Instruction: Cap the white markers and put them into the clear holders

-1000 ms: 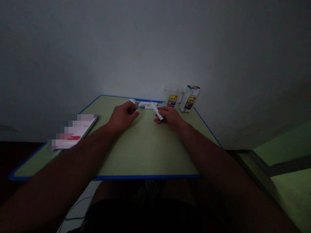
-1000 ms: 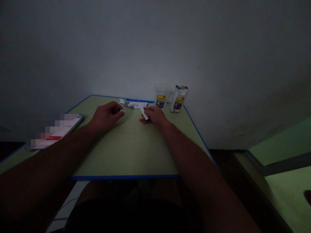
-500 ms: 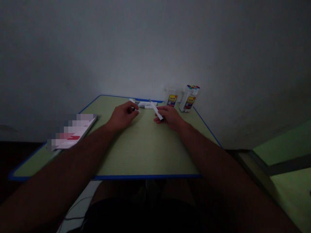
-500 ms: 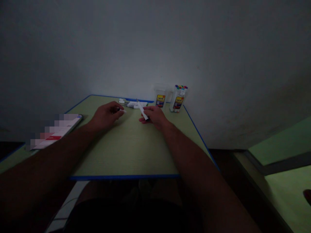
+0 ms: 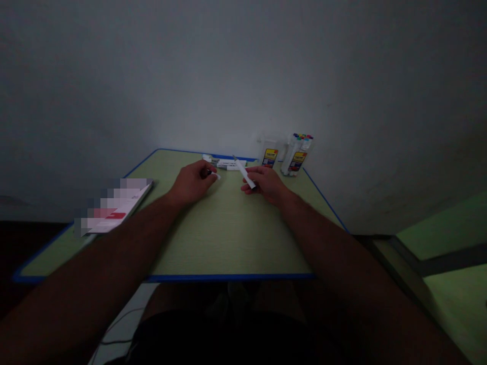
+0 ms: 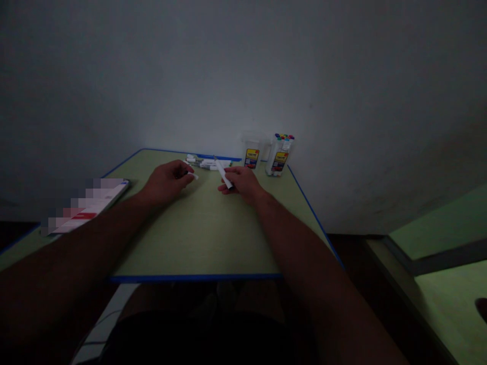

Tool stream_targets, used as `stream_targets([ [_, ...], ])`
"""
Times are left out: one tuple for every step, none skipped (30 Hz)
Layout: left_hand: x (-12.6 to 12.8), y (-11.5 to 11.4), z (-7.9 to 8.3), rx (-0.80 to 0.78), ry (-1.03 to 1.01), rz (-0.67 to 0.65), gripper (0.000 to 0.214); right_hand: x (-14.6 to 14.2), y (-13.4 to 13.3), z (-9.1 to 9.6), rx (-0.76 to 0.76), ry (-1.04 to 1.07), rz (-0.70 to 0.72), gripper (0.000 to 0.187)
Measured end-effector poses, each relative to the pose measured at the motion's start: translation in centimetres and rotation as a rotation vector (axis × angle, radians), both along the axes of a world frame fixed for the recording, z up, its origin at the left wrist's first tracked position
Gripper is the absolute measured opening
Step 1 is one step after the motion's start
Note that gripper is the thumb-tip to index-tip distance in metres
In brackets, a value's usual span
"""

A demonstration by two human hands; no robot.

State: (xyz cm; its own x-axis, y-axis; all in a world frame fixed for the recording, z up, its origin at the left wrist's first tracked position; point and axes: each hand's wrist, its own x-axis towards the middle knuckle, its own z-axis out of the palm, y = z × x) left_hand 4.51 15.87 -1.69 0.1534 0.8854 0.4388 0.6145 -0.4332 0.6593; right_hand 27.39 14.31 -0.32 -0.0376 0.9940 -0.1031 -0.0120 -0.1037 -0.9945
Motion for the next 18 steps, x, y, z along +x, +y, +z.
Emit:
stream_targets([
  [0.04,-0.04,0.04,-0.004,-0.003,0.000,0.016,-0.01,0.02,0.01,0.001,0.001,0.000,0.012],
  [0.07,-0.07,0.06,-0.010,-0.007,0.000,0.016,-0.02,0.03,0.01,0.001,0.000,0.002,0.012],
  [0.09,-0.08,0.06,-0.016,-0.014,-0.001,0.016,-0.02,0.05,0.00,0.001,-0.001,0.003,0.012],
  [0.10,-0.07,0.03,-0.019,-0.019,-0.001,0.016,-0.01,0.06,-0.02,0.002,-0.003,0.004,0.012],
  [0.09,-0.04,-0.02,-0.019,-0.023,-0.003,0.016,0.01,0.07,-0.04,0.004,-0.004,0.007,0.012],
  [0.06,0.01,-0.09,-0.016,-0.024,-0.004,0.016,0.04,0.08,-0.08,0.007,-0.005,0.010,0.013],
  [0.01,0.09,-0.17,-0.012,-0.024,-0.007,0.016,0.07,0.08,-0.12,0.011,-0.004,0.015,0.013],
  [-0.04,0.17,-0.25,-0.007,-0.022,-0.010,0.016,0.12,0.08,-0.16,0.014,-0.005,0.020,0.013],
  [-0.10,0.25,-0.34,-0.004,-0.019,-0.012,0.016,0.17,0.08,-0.19,0.017,-0.006,0.025,0.013],
  [-0.16,0.34,-0.42,-0.003,-0.016,-0.013,0.016,0.23,0.08,-0.22,0.018,-0.010,0.032,0.013],
  [-0.21,0.41,-0.49,-0.003,-0.014,-0.013,0.017,0.28,0.08,-0.24,0.021,-0.014,0.038,0.013],
  [-0.23,0.48,-0.55,-0.007,-0.019,-0.013,0.017,0.34,0.08,-0.24,0.023,-0.021,0.042,0.013],
  [-0.24,0.52,-0.59,-0.017,-0.032,-0.016,0.018,0.39,0.08,-0.23,0.026,-0.029,0.045,0.013],
  [-0.23,0.56,-0.60,-0.032,-0.056,-0.022,0.018,0.43,0.08,-0.21,0.027,-0.037,0.046,0.013],
  [-0.20,0.58,-0.58,-0.052,-0.093,-0.031,0.019,0.47,0.10,-0.19,0.028,-0.043,0.043,0.013],
  [-0.17,0.59,-0.53,-0.078,-0.142,-0.039,0.019,0.51,0.13,-0.18,0.027,-0.050,0.037,0.014],
  [-0.14,0.60,-0.44,-0.106,-0.200,-0.046,0.018,0.54,0.17,-0.18,0.028,-0.056,0.032,0.014],
  [-0.12,0.62,-0.33,-0.135,-0.260,-0.050,0.017,0.59,0.24,-0.21,0.030,-0.060,0.032,0.015],
])
